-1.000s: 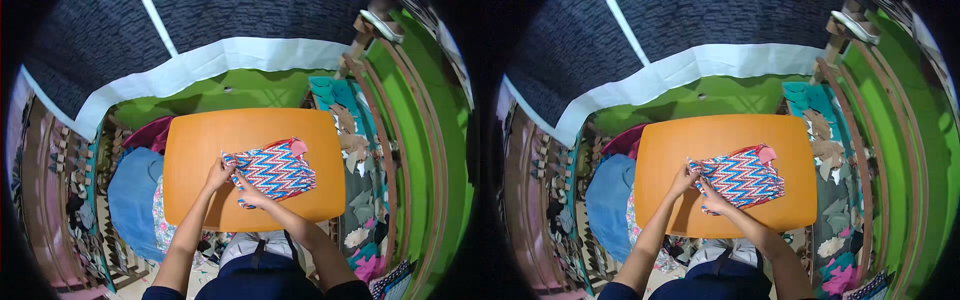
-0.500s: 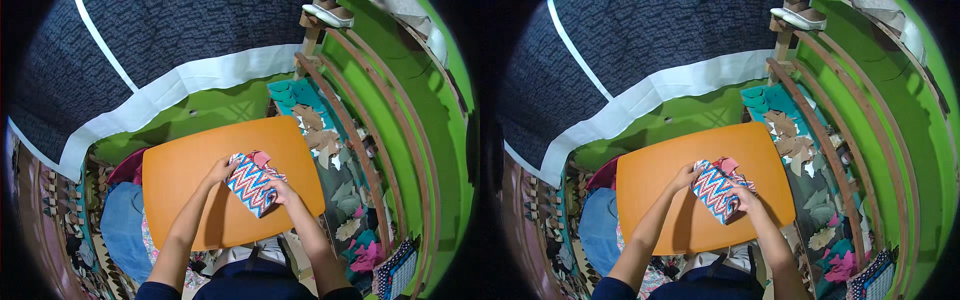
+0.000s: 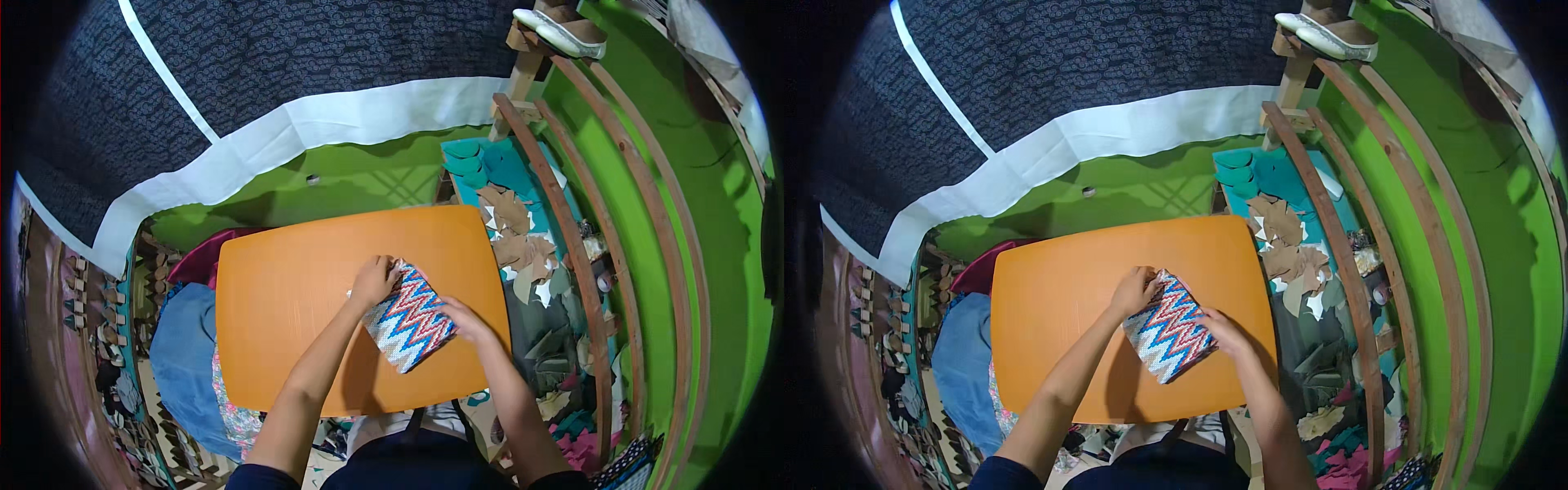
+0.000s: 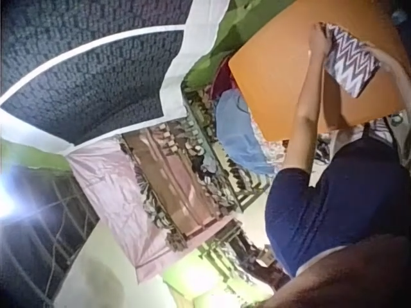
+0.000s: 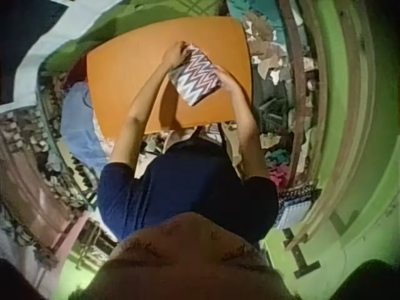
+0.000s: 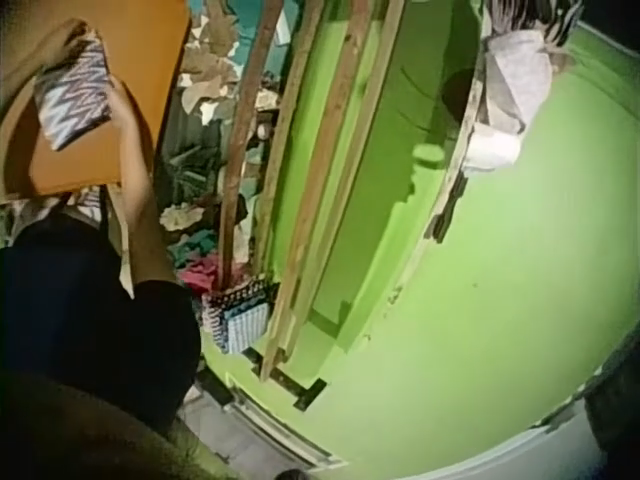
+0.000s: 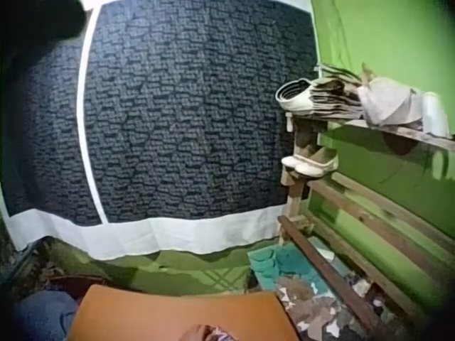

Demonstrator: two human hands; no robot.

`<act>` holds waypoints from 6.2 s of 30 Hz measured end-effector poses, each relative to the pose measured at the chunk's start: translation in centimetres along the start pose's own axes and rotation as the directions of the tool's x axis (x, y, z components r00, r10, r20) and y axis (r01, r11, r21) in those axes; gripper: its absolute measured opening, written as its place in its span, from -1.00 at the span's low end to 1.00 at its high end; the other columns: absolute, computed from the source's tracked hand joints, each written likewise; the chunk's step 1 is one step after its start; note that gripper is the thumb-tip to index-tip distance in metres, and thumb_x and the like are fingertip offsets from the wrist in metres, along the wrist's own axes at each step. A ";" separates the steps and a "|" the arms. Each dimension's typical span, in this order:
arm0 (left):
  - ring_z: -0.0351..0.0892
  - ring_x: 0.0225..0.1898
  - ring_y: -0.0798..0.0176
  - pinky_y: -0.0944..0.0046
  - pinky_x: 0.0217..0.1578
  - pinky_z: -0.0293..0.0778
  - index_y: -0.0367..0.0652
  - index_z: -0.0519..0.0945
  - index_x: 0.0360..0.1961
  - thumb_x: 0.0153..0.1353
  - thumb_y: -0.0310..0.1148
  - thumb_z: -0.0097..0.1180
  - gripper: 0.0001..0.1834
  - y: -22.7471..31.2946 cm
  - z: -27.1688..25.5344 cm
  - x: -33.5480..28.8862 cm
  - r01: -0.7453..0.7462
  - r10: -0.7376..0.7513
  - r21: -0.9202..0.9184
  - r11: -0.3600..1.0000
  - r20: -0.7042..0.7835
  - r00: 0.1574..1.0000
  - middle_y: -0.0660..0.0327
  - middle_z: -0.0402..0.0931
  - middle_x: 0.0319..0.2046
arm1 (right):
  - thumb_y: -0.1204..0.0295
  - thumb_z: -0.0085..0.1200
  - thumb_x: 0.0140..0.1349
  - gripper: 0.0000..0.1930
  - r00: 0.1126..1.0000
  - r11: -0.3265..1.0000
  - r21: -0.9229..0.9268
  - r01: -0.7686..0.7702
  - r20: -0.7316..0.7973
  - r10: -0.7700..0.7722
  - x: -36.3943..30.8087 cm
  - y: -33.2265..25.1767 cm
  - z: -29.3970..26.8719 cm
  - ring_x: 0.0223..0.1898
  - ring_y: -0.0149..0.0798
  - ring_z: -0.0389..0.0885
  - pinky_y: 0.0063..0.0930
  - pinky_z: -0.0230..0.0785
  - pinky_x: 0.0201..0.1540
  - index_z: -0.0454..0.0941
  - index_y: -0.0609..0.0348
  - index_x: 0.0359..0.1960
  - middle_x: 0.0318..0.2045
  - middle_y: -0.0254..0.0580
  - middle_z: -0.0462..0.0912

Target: Folding different pieces of fabric on a table in a shoe manufacturing workshop.

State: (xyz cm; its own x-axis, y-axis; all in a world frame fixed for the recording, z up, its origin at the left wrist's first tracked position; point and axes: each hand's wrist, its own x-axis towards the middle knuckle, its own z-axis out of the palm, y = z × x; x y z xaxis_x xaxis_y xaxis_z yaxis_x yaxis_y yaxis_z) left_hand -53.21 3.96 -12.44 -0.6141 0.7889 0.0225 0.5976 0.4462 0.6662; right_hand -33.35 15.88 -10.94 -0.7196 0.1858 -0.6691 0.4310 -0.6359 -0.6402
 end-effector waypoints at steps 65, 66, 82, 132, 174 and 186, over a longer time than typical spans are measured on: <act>-0.02 0.17 -0.24 -0.06 0.17 -0.15 -0.46 -0.05 0.15 0.04 -0.26 0.02 -0.23 -0.1 -1.9 -16.8 -0.149 0.149 -0.020 0.989 0.017 0.989 -0.31 0.02 0.10 | 0.53 -0.07 0.01 -0.61 0.337 0.531 -0.845 -0.061 -0.518 -0.786 -6.4 12.0 10.7 -0.17 0.08 0.42 -0.21 0.24 -0.05 0.33 0.33 -0.06 -0.16 0.11 0.44; -0.03 0.19 -0.23 -0.10 0.16 -0.12 -0.45 0.00 0.16 0.03 -0.19 0.04 -0.21 0.0 -2.1 -17.3 -0.214 0.215 -0.025 0.977 0.065 0.974 -0.28 -0.05 0.16 | 0.50 -0.10 0.04 -0.62 0.167 0.365 -0.929 -0.053 -0.369 -0.914 -6.2 11.2 12.0 -0.10 0.13 0.36 -0.18 0.18 0.01 0.32 0.37 -0.06 -0.12 0.16 0.40; -0.02 0.23 -0.07 -0.09 0.15 -0.08 -0.37 0.14 0.15 0.07 -0.01 -0.07 -0.25 -0.5 0.4 -17.7 -0.289 0.251 0.235 0.928 0.177 0.952 -0.10 0.00 0.20 | 0.25 -0.29 0.22 -0.49 0.513 0.050 -0.972 -0.230 -0.165 -0.843 -2.7 5.7 8.2 0.26 0.04 -0.06 0.07 -0.28 0.22 0.11 0.30 0.16 0.21 0.05 0.07; 0.34 0.03 0.14 0.14 0.02 0.29 -0.22 0.13 0.14 -0.04 -0.60 0.04 -0.34 24.6 3.9 -26.5 0.790 0.683 -0.313 0.527 0.710 -0.174 0.10 0.30 0.02 | 0.50 0.03 -0.08 -0.59 0.380 0.068 0.379 0.923 -0.870 -0.314 -38.2 24.1 5.4 -0.27 -0.12 0.56 -0.24 0.40 -0.16 0.37 0.40 -0.12 -0.24 0.02 0.55; 0.41 -0.09 0.17 0.11 -0.13 0.42 -0.03 0.03 0.17 0.17 -0.34 -0.04 -0.43 58.1 21.8 -38.6 0.654 0.641 -0.476 0.588 0.768 -0.018 0.10 0.34 -0.06 | 0.49 0.04 0.09 -0.47 -0.011 0.337 -0.180 0.924 -0.894 -0.448 -67.9 28.2 -15.4 -0.08 -0.29 0.44 -0.36 0.37 -0.12 0.17 0.11 0.13 -0.05 -0.17 0.42; 0.40 -0.40 0.39 0.36 -0.40 0.33 -0.25 0.48 -0.30 0.05 -0.35 0.11 -0.77 60.9 27.2 -36.3 0.161 0.670 -0.782 0.601 0.604 0.433 0.25 0.47 -0.43 | 0.43 0.03 0.11 -0.65 -0.261 0.678 -0.427 0.599 -0.904 -0.338 -67.3 26.3 -20.6 -0.11 -0.29 0.41 -0.43 0.25 -0.06 0.37 0.29 -0.06 -0.10 -0.18 0.47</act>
State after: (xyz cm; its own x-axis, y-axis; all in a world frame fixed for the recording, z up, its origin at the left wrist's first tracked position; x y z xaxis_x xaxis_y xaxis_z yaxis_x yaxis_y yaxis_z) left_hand 19.45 13.99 7.07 0.4457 0.8952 0.0057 -0.1432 0.0650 0.9876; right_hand 37.63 2.14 9.49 0.5347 0.8436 0.0500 0.0932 -0.0001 -0.9956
